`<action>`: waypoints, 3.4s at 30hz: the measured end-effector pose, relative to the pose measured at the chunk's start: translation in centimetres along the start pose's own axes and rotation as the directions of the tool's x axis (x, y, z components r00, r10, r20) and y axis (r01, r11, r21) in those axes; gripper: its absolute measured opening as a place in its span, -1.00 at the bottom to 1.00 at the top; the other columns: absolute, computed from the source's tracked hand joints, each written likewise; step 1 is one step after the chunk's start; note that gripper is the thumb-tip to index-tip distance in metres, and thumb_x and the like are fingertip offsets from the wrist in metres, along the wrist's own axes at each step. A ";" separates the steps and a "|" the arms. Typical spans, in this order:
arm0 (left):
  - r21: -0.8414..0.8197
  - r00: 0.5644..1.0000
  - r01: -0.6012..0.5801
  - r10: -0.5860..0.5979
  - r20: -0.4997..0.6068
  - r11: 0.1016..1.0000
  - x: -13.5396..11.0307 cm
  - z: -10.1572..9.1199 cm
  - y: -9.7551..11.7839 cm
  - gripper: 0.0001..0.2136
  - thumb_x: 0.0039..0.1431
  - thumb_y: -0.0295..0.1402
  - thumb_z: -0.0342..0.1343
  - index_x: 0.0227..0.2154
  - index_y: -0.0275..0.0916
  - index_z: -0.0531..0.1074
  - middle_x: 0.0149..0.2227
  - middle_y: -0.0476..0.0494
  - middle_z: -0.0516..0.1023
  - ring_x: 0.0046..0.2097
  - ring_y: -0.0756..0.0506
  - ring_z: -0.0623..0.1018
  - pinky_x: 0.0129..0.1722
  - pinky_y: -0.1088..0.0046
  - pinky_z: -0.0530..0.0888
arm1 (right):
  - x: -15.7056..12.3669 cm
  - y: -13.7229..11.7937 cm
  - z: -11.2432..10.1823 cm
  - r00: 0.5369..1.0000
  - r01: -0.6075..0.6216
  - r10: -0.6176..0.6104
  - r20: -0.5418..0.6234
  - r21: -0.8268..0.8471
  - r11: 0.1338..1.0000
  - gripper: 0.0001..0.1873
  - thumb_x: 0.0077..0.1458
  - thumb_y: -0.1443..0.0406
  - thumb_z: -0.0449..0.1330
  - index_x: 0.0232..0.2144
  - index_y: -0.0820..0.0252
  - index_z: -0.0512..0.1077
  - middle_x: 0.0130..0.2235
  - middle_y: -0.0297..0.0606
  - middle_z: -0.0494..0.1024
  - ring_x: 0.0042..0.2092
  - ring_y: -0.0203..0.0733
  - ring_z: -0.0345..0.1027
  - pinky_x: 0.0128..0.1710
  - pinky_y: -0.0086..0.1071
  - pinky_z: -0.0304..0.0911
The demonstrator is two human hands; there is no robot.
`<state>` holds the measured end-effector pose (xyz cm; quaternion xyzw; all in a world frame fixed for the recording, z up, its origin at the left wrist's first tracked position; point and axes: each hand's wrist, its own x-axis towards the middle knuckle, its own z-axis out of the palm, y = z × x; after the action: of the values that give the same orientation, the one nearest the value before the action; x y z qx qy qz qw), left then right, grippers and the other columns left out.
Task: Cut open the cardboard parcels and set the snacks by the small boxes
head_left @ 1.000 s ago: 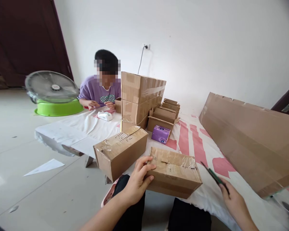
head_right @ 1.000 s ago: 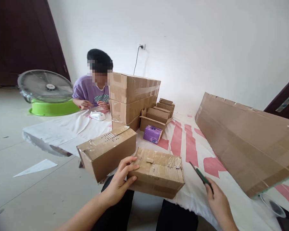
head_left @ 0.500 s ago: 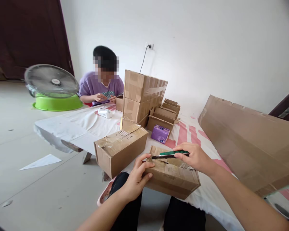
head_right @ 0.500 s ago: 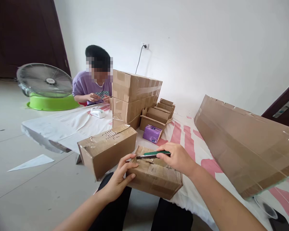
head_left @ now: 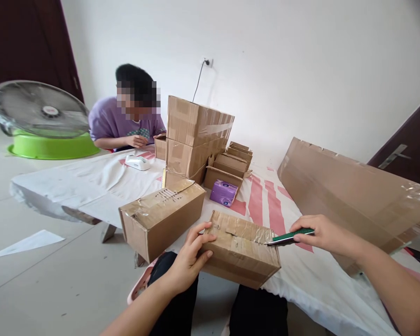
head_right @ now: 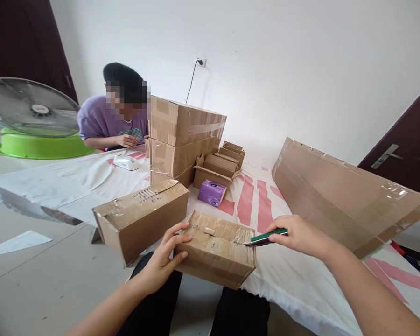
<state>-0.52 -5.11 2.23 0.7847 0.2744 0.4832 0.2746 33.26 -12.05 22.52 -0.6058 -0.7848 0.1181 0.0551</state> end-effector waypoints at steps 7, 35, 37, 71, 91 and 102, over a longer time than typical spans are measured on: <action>-0.104 1.000 0.023 -0.025 -0.012 0.994 1.0 1.4 0.1 -0.81 0.27 -0.36 0.00 -0.08 -0.08 0.39 0.28 -0.22 0.05 0.28 -0.27 0.19 0.21 0.00 0.26 | 1.0 -0.7 1.2 0.934 0.071 -0.020 -0.357 0.131 0.989 -0.64 0.18 0.01 0.09 -0.25 0.10 0.54 -0.28 -0.22 0.60 -0.29 -0.13 0.45 -0.31 -0.31 0.33; -0.135 0.998 0.064 -0.063 0.012 0.989 2.2 0.8 0.6 -0.63 0.26 -0.28 0.02 0.12 -0.07 0.22 0.13 -0.24 0.26 0.18 -0.22 0.31 0.13 0.14 0.34 | -3.3 7.4 5.3 0.798 -0.176 0.416 -0.436 0.492 0.853 -0.47 0.06 -0.12 0.15 -0.19 0.16 0.54 -0.35 -0.21 0.60 -0.50 -0.24 0.35 -0.54 -0.40 0.30; -0.127 0.996 0.080 -0.083 -0.023 0.989 3.3 0.5 0.9 -0.61 0.25 -0.23 0.02 0.12 -0.11 0.20 0.08 -0.24 0.31 0.13 -0.20 0.36 0.08 0.17 0.37 | -4.0 9.7 7.8 0.773 -0.221 0.461 -0.436 0.496 0.840 -0.44 0.04 -0.14 0.12 -0.23 0.19 0.54 -0.43 -0.22 0.59 -0.56 -0.23 0.33 -0.58 -0.37 0.28; -0.328 0.881 0.391 -0.453 -0.136 0.860 8.1 2.3 1.6 -0.86 0.01 -0.29 0.04 -0.55 -0.22 0.39 -0.12 -0.18 0.50 -0.05 -0.20 0.46 0.06 0.22 0.31 | 8.6 -7.4 10.3 0.859 0.341 -0.220 -0.463 0.196 0.920 -0.87 0.15 0.34 0.12 -0.46 0.11 0.37 -0.36 -0.30 0.49 -0.22 -0.14 0.33 -0.12 -0.23 0.23; -0.096 0.949 -0.259 0.235 -0.210 0.961 5.2 0.4 3.6 -0.73 0.35 -0.29 -0.21 -0.44 -0.19 0.28 -0.32 -0.13 0.41 -0.21 -0.13 0.44 -0.17 0.25 0.39 | -10.1 11.3 18.8 0.648 -0.699 0.730 -0.217 0.210 0.684 -0.95 -0.14 0.36 0.22 -0.58 0.12 0.45 -0.49 -0.29 0.53 -0.37 -0.14 0.39 -0.36 -0.37 0.10; 0.038 0.928 -0.362 0.357 0.111 0.931 3.7 -0.7 4.1 -0.83 0.21 -0.49 -0.01 -0.48 -0.19 0.36 -0.35 -0.11 0.43 -0.23 -0.11 0.45 -0.25 0.37 0.43 | -12.1 15.2 16.3 0.616 -0.744 0.770 -0.164 0.199 0.638 -0.80 0.05 0.20 0.11 -0.53 0.16 0.40 -0.48 -0.36 0.51 -0.40 -0.24 0.37 -0.40 -0.44 0.19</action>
<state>0.94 -5.27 7.57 0.8530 0.1256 0.4765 0.1721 46.97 -22.01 3.65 -0.8855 -0.4356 0.1016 0.1259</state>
